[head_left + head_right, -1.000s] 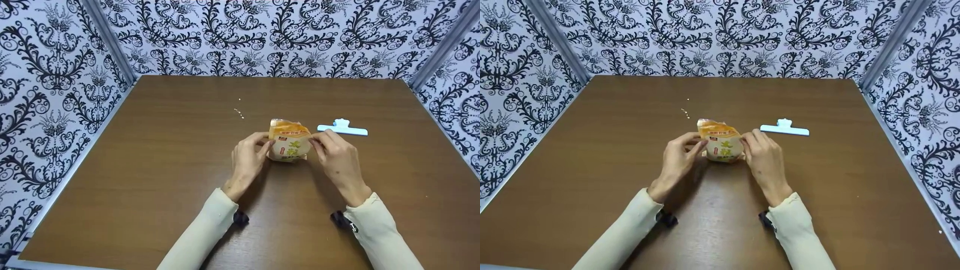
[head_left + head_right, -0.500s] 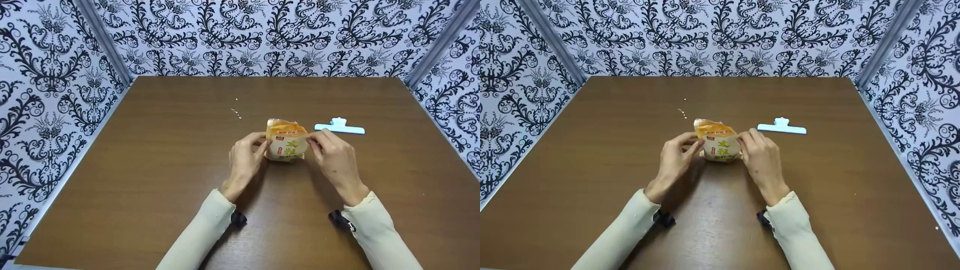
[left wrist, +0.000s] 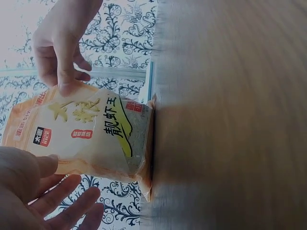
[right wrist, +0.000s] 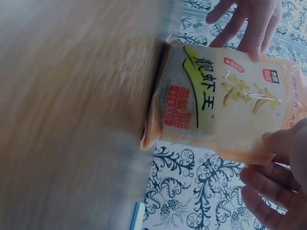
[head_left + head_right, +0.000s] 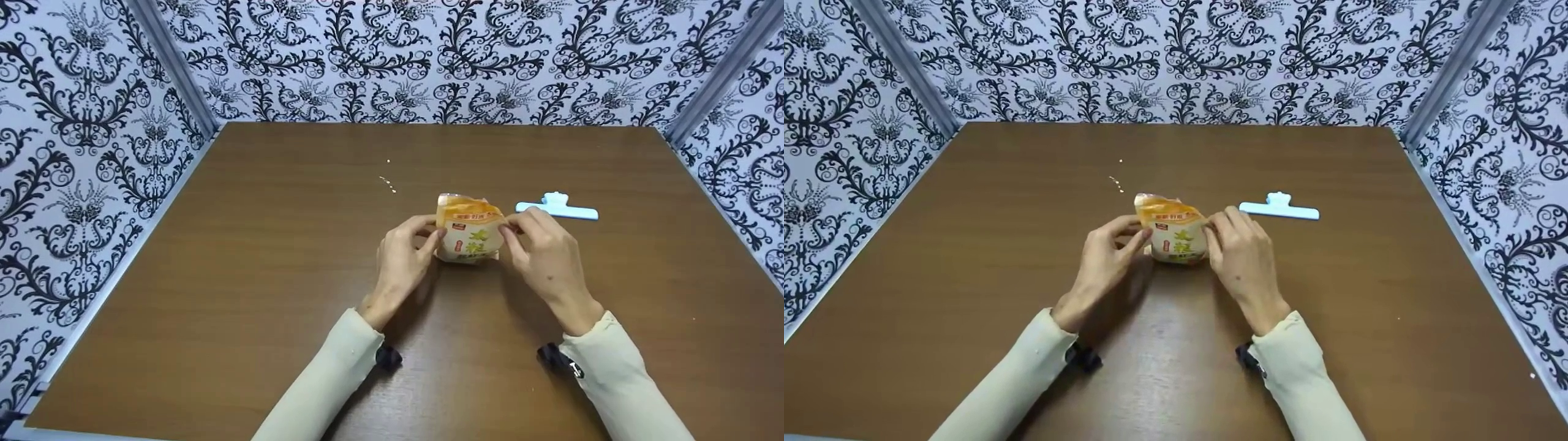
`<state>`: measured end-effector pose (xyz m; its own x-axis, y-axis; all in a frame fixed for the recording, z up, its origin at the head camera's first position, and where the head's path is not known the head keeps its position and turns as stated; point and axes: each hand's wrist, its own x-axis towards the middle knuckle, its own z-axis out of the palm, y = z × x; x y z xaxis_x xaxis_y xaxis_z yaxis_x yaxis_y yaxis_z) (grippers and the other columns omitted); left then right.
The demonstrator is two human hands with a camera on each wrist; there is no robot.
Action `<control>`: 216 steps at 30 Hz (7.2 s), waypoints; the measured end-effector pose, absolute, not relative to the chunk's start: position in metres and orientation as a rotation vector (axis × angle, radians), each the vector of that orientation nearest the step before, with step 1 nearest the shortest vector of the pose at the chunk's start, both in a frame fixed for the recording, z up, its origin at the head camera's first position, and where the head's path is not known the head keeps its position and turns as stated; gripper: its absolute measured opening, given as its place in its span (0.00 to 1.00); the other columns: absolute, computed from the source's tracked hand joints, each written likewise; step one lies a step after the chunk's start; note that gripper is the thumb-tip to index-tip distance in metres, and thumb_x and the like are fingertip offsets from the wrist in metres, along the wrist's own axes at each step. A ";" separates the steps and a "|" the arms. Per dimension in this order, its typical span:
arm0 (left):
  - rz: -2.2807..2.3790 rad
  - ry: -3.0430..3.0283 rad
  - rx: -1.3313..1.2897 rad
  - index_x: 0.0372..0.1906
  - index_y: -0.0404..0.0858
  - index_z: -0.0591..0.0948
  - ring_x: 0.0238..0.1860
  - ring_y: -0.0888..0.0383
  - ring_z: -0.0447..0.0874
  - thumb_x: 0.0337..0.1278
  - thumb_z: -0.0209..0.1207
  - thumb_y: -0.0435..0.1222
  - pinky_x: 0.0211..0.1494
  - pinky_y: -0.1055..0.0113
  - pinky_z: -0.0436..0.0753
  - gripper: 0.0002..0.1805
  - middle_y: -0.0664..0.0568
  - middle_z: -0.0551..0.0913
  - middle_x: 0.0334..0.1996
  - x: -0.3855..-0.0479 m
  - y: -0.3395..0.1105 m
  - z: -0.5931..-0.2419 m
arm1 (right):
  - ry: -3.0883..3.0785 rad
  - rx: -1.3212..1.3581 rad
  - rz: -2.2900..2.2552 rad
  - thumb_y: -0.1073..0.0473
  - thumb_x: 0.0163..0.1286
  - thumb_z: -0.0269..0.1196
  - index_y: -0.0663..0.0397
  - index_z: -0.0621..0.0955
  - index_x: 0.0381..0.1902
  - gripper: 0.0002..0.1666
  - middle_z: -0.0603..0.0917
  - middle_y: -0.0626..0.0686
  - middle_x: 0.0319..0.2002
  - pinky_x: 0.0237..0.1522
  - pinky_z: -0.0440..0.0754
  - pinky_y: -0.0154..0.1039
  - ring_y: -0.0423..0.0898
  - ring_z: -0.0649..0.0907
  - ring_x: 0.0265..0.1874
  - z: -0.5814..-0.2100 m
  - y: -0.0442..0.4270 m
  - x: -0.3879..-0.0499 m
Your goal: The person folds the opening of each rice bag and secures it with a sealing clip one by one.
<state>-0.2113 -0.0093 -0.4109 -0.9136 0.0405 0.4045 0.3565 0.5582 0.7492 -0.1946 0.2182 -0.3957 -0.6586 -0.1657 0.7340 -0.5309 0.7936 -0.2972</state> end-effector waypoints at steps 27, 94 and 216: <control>-1.176 -2.493 -0.285 0.56 0.50 0.85 0.47 0.60 0.90 0.55 0.75 0.53 0.47 0.58 0.87 0.25 0.60 0.87 0.46 -0.205 0.005 -0.410 | -2.108 0.530 0.729 0.65 0.71 0.68 0.59 0.87 0.39 0.02 0.86 0.53 0.33 0.36 0.76 0.37 0.47 0.82 0.30 -0.392 0.201 -0.201; -1.138 -2.557 -0.268 0.60 0.48 0.82 0.50 0.57 0.90 0.62 0.72 0.46 0.48 0.53 0.88 0.23 0.58 0.85 0.52 -0.206 0.009 -0.411 | -2.024 0.577 0.624 0.64 0.74 0.66 0.63 0.86 0.39 0.06 0.84 0.57 0.30 0.32 0.79 0.48 0.53 0.81 0.28 -0.380 0.188 -0.204; -2.229 -1.804 -0.171 0.41 0.32 0.87 0.33 0.66 0.80 0.56 0.75 0.33 0.36 0.72 0.80 0.11 0.51 0.88 0.34 -0.218 0.045 -0.403 | -2.028 0.179 1.665 0.61 0.75 0.66 0.64 0.87 0.44 0.10 0.85 0.38 0.36 0.48 0.83 0.30 0.38 0.85 0.40 -0.403 0.184 -0.205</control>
<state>-0.2184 0.0451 -0.4034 -0.9571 -0.1328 0.2576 0.2796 -0.1894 0.9413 -0.2046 0.1841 -0.4028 -0.8632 0.2118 0.4582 -0.4083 0.2407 -0.8805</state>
